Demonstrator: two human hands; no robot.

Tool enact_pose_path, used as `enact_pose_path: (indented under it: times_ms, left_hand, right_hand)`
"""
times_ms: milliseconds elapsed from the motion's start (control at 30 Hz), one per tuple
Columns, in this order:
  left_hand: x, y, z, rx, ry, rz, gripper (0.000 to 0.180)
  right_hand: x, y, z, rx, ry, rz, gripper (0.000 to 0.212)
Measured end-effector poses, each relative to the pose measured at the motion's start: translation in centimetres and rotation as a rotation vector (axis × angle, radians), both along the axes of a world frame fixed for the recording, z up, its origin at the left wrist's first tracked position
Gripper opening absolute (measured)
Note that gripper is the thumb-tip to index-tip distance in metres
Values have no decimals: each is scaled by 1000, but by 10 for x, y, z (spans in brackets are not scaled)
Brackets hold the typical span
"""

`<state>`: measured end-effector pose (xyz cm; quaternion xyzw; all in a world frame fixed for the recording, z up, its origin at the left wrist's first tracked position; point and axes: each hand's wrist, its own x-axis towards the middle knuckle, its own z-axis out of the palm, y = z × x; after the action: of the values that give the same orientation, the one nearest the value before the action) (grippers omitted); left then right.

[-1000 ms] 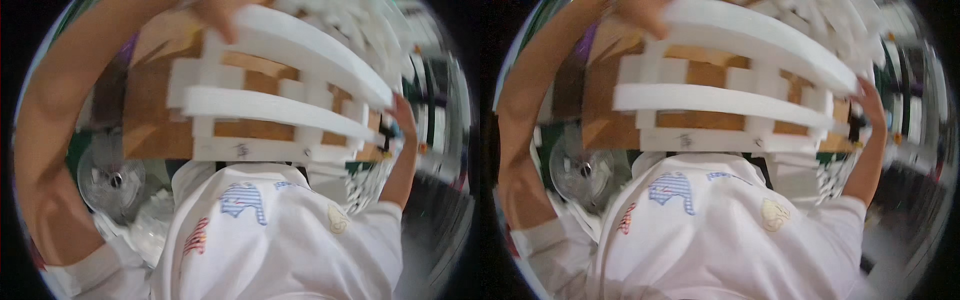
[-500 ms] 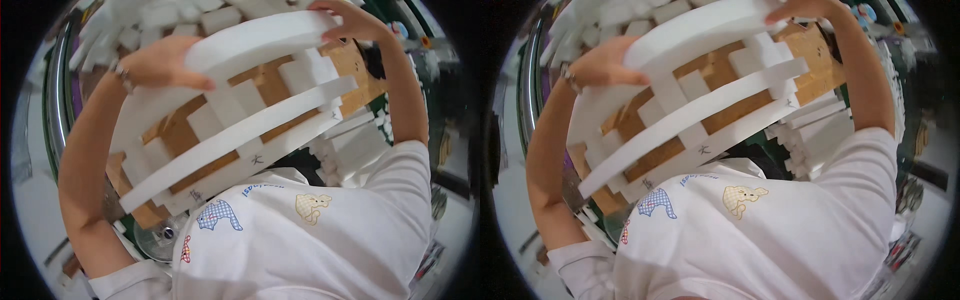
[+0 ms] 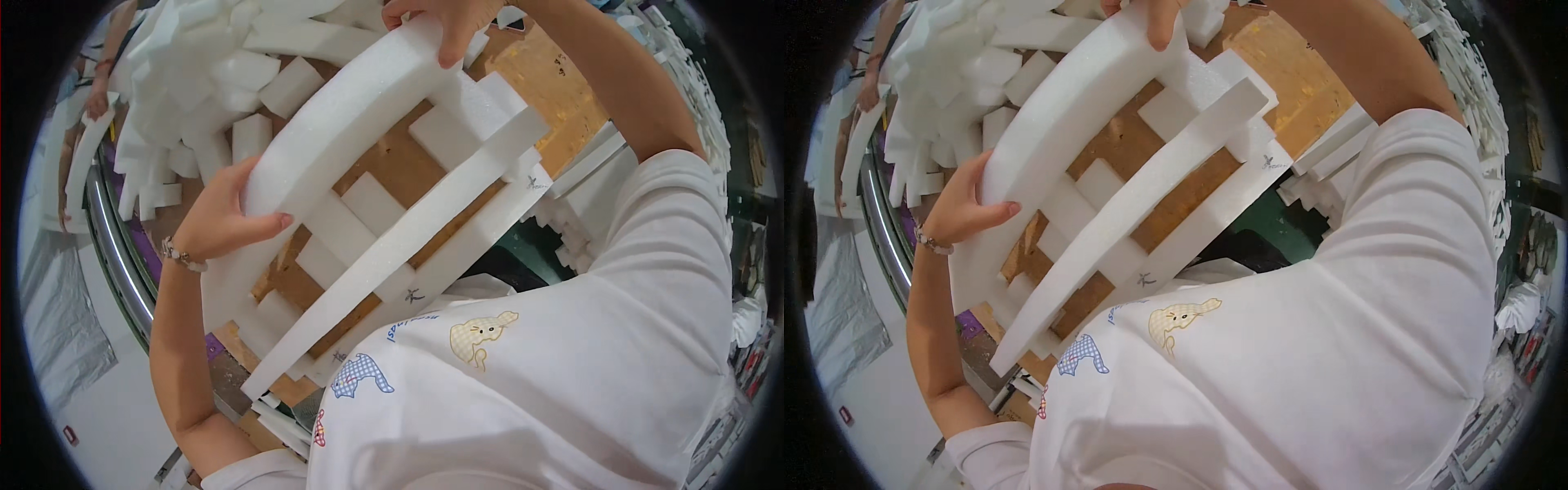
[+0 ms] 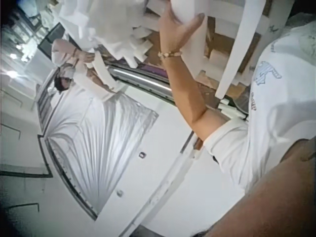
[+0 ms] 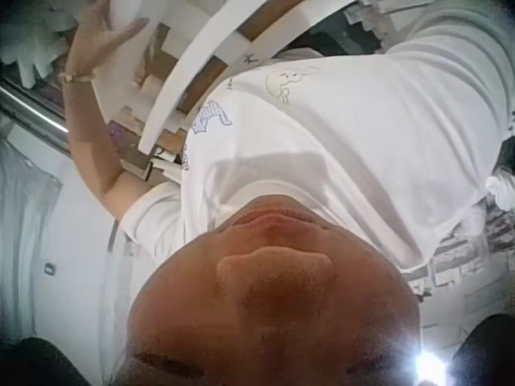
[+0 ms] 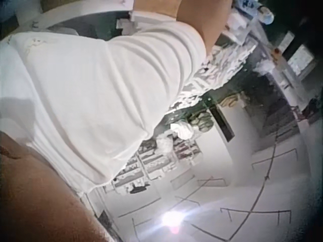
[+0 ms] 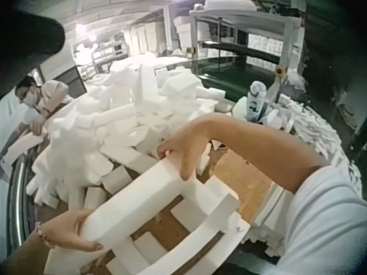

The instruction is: Assembling white foam protective packaging pieces at a manual workstation.

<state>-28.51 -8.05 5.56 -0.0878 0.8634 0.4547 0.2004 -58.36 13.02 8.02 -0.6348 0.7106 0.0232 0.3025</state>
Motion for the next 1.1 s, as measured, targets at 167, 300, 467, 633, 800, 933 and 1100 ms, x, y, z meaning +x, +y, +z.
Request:
enact_pose_path:
  times_ms: [167, 300, 467, 633, 800, 933, 1100]
  left_hand:
    - [2, 4, 1, -33, 24, 6, 64]
    - [4, 9, 7, -95, 12, 4, 67]
    - [44, 2, 15, -257, 217, 79, 65]
    - [132, -19, 32, -269, 200, 498, 55]
    - [192, -31, 7, -291, 198, 806, 48]
    - [209, -35, -27, -309, 132, 1031, 47]
    - [202, -16, -31, -108, 130, 1263, 47]
  right_hand:
    - [5, 1, -2, 17, 18, -11, 72]
    - [8, 3, -3, -18, -13, 0, 74]
    - [2, 3, -13, -42, -21, -6, 74]
    - [2, 5, -12, 3, -192, 96, 62]
    - [-6, -6, -19, 119, -193, 141, 52]
    - [8, 1, 0, 62, -106, 50, 47]
    - [2, -5, -13, 87, -130, 78, 47]
